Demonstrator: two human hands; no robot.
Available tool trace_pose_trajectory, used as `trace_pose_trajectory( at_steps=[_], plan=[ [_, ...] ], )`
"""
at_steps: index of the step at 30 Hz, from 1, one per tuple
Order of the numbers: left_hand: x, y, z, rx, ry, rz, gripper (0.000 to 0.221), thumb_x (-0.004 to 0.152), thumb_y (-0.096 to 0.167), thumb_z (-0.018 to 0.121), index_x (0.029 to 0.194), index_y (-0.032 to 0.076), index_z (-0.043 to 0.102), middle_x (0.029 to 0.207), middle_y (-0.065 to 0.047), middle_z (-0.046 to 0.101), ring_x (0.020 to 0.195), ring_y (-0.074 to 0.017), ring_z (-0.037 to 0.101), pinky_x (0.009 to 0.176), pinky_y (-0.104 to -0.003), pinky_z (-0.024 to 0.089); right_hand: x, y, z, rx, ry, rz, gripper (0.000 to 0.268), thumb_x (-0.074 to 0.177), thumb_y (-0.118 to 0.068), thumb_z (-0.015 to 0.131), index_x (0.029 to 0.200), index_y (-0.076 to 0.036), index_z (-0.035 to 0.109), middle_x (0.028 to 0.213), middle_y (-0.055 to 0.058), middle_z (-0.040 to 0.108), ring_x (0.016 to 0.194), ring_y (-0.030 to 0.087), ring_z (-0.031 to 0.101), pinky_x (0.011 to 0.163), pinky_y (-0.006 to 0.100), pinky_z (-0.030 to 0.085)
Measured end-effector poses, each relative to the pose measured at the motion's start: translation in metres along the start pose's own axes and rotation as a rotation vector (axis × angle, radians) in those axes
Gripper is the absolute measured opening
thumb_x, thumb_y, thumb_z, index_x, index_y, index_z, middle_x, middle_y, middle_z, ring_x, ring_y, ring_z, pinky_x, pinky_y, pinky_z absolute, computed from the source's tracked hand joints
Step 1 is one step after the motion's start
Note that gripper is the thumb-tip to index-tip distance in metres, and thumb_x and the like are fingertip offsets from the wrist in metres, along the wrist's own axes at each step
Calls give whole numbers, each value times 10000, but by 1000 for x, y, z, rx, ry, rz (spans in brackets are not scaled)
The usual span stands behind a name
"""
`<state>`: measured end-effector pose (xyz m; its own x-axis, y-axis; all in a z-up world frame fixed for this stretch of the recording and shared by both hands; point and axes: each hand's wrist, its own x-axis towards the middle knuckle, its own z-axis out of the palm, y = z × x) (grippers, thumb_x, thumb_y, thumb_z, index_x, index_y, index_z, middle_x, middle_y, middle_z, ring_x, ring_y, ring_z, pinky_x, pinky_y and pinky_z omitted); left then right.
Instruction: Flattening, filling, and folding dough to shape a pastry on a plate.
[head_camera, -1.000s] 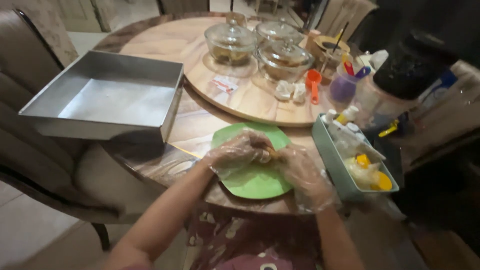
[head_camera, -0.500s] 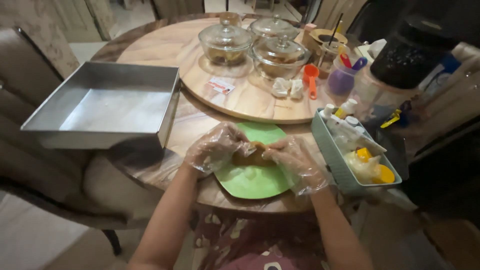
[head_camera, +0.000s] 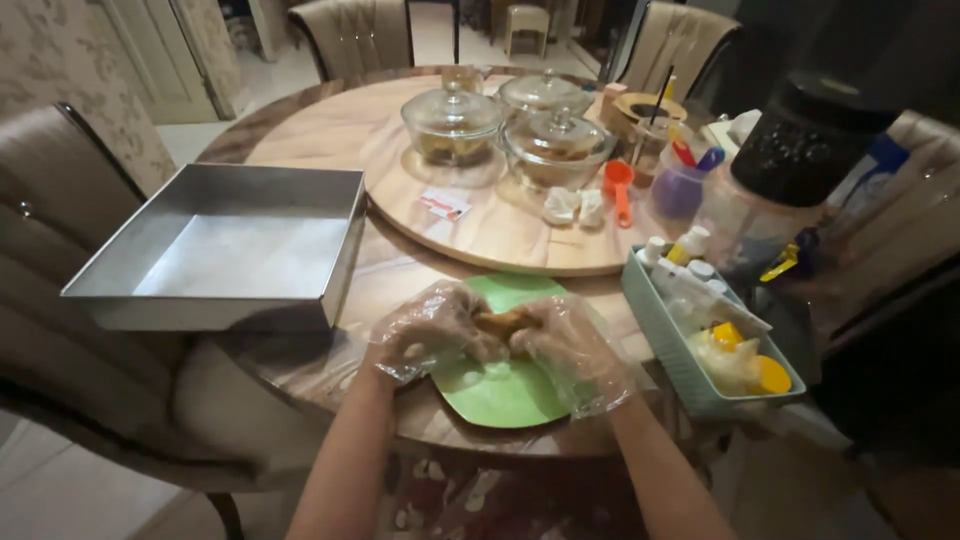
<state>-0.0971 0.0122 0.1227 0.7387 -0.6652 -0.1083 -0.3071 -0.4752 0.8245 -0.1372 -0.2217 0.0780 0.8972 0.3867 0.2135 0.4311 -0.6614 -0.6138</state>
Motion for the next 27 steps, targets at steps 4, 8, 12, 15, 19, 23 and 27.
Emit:
trace_pose_trajectory(
  at_steps=[4,8,12,15,19,23,27],
  plan=[
    [2,-20,19,-31,3,-5,372,584,286,901,913,135,814,747,-91,771,756,-259,747,755,-417,639,1,7,11,147,9,-40,196,779,-300,676,903,-236,814,874,-41,806,855,121,743,791,275,576],
    [15,-23,35,-33,70,28,279,676,222,862,906,73,805,714,-114,748,692,-255,736,652,-346,604,-8,-41,-5,86,74,40,180,747,-231,669,855,-200,809,779,12,764,766,187,721,690,324,557],
    [22,-40,19,-112,33,18,350,629,211,890,939,67,812,785,-116,758,731,-232,725,637,-368,591,-12,-52,-23,155,5,13,233,779,-205,701,971,-144,817,880,78,800,851,240,752,747,356,604],
    [-2,-5,11,-157,-43,-78,597,651,130,904,1186,-56,717,1014,-235,738,954,-346,722,805,-421,605,4,-14,-5,124,-49,-176,563,818,-407,758,1225,-21,709,1040,297,714,1024,496,671,884,558,548],
    [15,-27,-2,65,-4,-58,634,629,123,901,1213,-37,712,995,-222,746,903,-366,734,779,-430,614,14,-7,14,118,-31,-186,557,821,-426,755,1219,-39,706,1040,275,712,1031,477,667,899,546,543],
    [17,-37,-3,110,43,-41,731,635,196,878,1320,40,676,1011,-181,754,929,-324,736,777,-442,612,19,3,29,86,2,-222,544,829,-468,749,1207,-80,697,1039,224,709,1046,433,659,931,518,531],
    [38,-60,-9,82,1,-17,790,725,149,861,1457,71,573,1049,-189,725,945,-339,695,799,-426,593,17,13,40,55,26,-272,532,836,-510,743,1195,-121,689,1039,173,706,1060,390,650,964,491,519]
  ],
)
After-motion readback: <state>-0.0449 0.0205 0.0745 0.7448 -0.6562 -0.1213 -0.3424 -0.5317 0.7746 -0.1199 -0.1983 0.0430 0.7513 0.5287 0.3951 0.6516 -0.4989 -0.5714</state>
